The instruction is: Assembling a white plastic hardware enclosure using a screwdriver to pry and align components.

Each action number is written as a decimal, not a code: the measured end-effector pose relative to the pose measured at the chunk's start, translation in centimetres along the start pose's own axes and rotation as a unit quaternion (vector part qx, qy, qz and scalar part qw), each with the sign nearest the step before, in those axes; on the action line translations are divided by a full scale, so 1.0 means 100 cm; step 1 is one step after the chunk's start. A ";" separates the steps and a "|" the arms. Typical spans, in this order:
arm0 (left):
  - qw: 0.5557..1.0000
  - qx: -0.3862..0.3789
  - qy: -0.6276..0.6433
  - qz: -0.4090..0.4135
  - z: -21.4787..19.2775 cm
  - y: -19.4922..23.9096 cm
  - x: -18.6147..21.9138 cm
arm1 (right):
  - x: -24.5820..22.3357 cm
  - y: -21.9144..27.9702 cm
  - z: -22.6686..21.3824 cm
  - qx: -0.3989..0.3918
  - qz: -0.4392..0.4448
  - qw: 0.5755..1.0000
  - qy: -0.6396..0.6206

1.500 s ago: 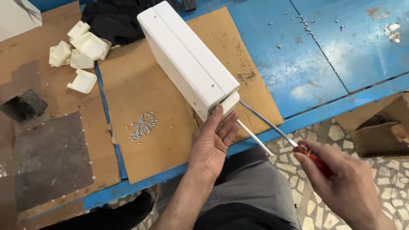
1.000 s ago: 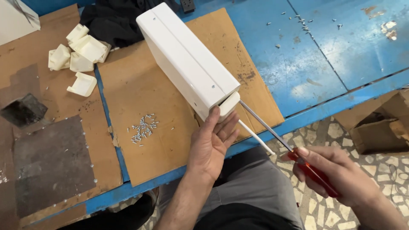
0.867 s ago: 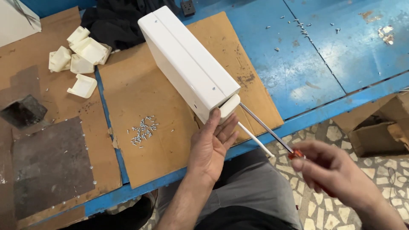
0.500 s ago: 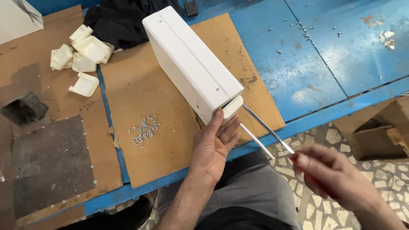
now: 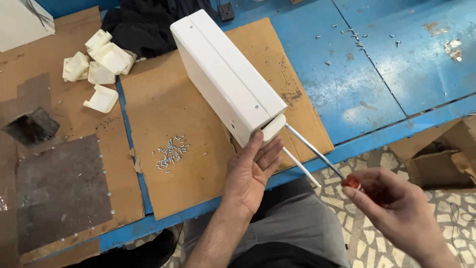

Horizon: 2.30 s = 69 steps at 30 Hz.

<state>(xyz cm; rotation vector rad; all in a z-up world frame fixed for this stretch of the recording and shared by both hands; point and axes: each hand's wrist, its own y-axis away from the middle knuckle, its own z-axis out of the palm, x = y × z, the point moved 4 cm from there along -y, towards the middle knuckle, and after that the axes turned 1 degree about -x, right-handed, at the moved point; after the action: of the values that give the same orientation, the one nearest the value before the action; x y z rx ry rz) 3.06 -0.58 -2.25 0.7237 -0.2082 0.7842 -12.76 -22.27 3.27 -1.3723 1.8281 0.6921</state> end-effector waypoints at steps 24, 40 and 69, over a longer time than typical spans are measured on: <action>0.999 -0.014 -0.033 -0.004 0.008 0.004 0.005 | 0.025 0.007 0.008 -0.098 0.292 0.944 -0.123; 0.999 -0.009 -0.033 0.012 0.009 0.001 0.001 | 0.015 0.034 0.074 -0.139 0.281 0.948 -0.060; 0.982 0.046 -0.106 0.150 0.027 0.012 -0.014 | 0.029 0.042 0.094 0.094 0.076 0.992 -0.042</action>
<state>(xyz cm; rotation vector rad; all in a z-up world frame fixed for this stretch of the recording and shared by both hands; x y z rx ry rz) 1.43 -2.56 -0.25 0.8766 -0.4841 1.0090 -15.03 -15.46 -4.64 -1.0756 1.8932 0.6278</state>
